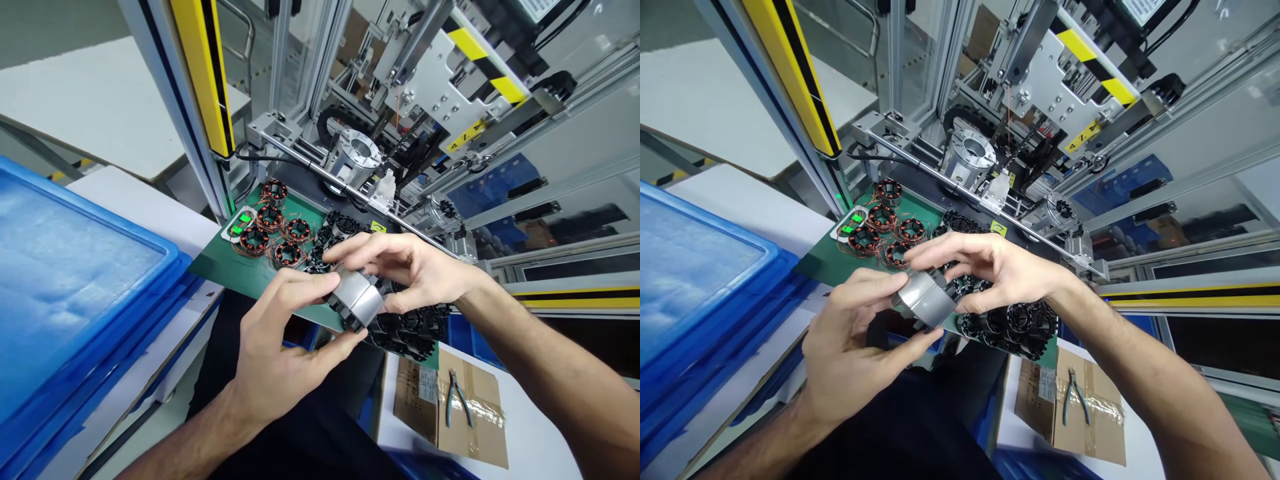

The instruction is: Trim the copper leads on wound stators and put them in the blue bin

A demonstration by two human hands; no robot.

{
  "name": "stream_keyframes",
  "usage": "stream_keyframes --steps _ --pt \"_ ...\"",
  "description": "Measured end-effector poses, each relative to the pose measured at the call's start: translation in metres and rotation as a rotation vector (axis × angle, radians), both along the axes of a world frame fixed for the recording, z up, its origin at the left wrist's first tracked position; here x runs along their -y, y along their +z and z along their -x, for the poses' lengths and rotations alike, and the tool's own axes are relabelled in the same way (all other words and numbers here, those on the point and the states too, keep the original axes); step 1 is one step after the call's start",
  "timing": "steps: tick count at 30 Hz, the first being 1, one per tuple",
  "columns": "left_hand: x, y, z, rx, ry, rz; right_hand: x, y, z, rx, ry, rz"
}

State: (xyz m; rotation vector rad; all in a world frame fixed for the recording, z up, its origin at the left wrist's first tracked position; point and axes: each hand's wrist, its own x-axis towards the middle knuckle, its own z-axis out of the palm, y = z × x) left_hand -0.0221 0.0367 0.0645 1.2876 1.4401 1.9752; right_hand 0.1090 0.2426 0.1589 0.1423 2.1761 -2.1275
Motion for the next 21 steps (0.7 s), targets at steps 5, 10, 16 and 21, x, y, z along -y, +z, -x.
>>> stream_keyframes --steps 5,10,16,21 --pt "-0.004 -0.003 0.005 -0.187 0.086 -0.02 0.0 0.001 0.0 0.145 -0.016 0.05" --pt "-0.013 0.0 0.009 -0.341 0.139 -0.028 0.002 -0.009 0.005 0.148 -0.046 0.075" --pt "-0.022 -0.072 0.038 -0.401 0.282 -0.056 -0.024 0.002 0.014 0.149 -0.233 -0.24" --pt "-0.021 -0.176 0.075 -0.606 0.532 0.079 -0.1 0.031 0.054 0.182 -0.53 -0.973"
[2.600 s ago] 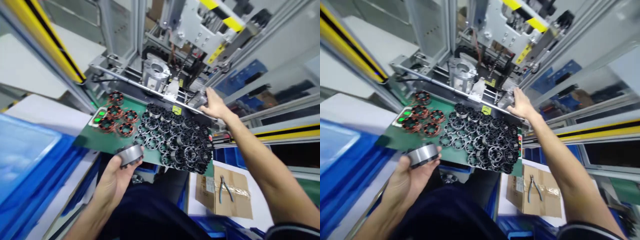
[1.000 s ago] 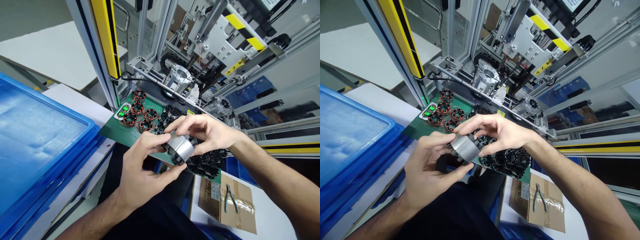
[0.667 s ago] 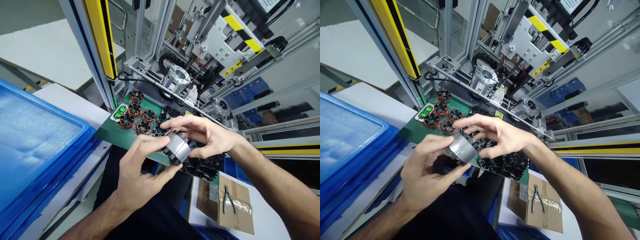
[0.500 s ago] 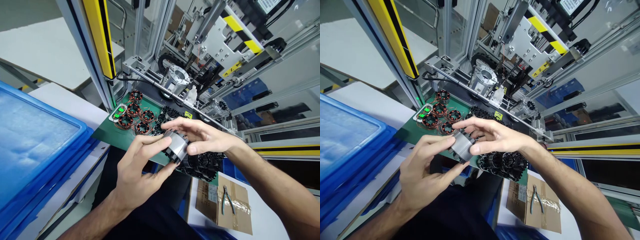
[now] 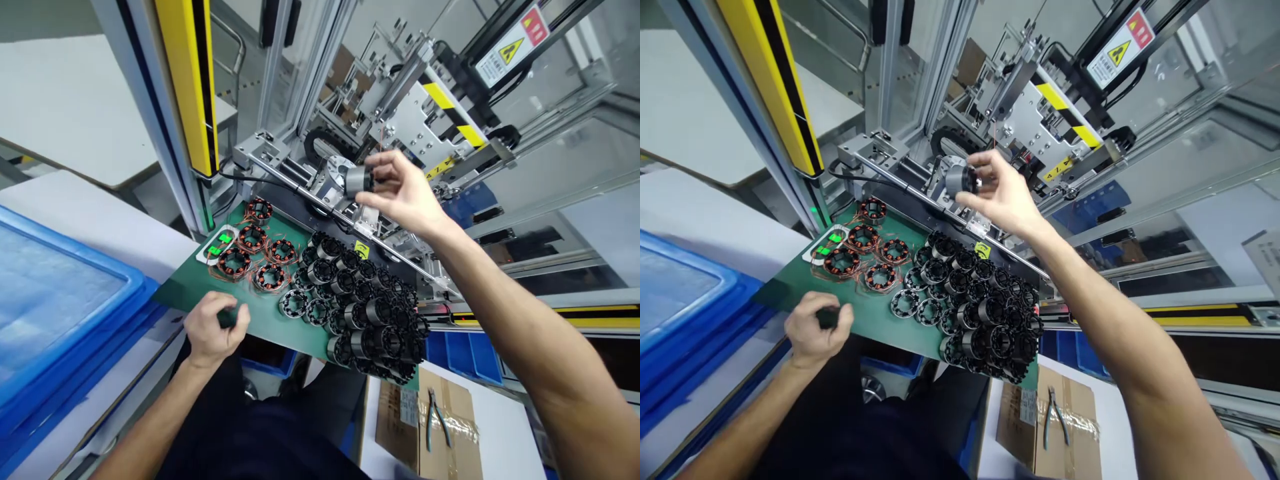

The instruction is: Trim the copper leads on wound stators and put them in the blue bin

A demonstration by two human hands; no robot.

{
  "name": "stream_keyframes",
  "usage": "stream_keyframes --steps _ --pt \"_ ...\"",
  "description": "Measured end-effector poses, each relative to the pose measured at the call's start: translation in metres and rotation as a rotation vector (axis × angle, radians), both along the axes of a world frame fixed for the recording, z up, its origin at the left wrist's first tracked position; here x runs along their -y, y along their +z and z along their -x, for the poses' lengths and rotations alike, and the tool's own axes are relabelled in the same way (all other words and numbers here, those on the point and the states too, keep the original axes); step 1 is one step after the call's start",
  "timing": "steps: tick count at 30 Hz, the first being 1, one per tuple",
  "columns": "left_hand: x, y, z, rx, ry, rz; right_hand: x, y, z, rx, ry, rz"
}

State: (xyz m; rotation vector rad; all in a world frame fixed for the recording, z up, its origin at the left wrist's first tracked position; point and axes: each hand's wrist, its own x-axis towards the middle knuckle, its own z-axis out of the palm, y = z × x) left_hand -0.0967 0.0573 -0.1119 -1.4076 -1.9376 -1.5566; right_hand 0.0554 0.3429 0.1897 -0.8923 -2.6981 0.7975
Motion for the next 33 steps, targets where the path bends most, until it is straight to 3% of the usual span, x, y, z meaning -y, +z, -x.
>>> stream_keyframes --steps 3,8,24,28,31,33 --pt "-0.001 -0.023 0.009 -0.143 -0.004 0.005 -0.052 -0.001 0.032 0.096 -0.115 -0.337" --pt "-0.002 -0.019 0.013 -0.284 -0.049 -0.023 -0.104 -0.022 0.061 0.215 -0.06 -0.457" --pt "-0.001 -0.021 0.013 -0.348 -0.019 -0.017 -0.142 -0.007 0.077 0.486 0.081 -0.294" --pt "-0.001 -0.017 0.014 -0.344 -0.026 0.002 -0.139 0.007 0.089 0.552 0.069 -0.248" --pt "-0.001 -0.016 0.014 -0.335 -0.036 0.008 -0.133 0.018 0.109 0.407 0.045 -0.19" --pt "0.0 -0.018 0.015 -0.323 -0.043 0.003 -0.134 0.011 0.123 0.232 0.03 -0.188"
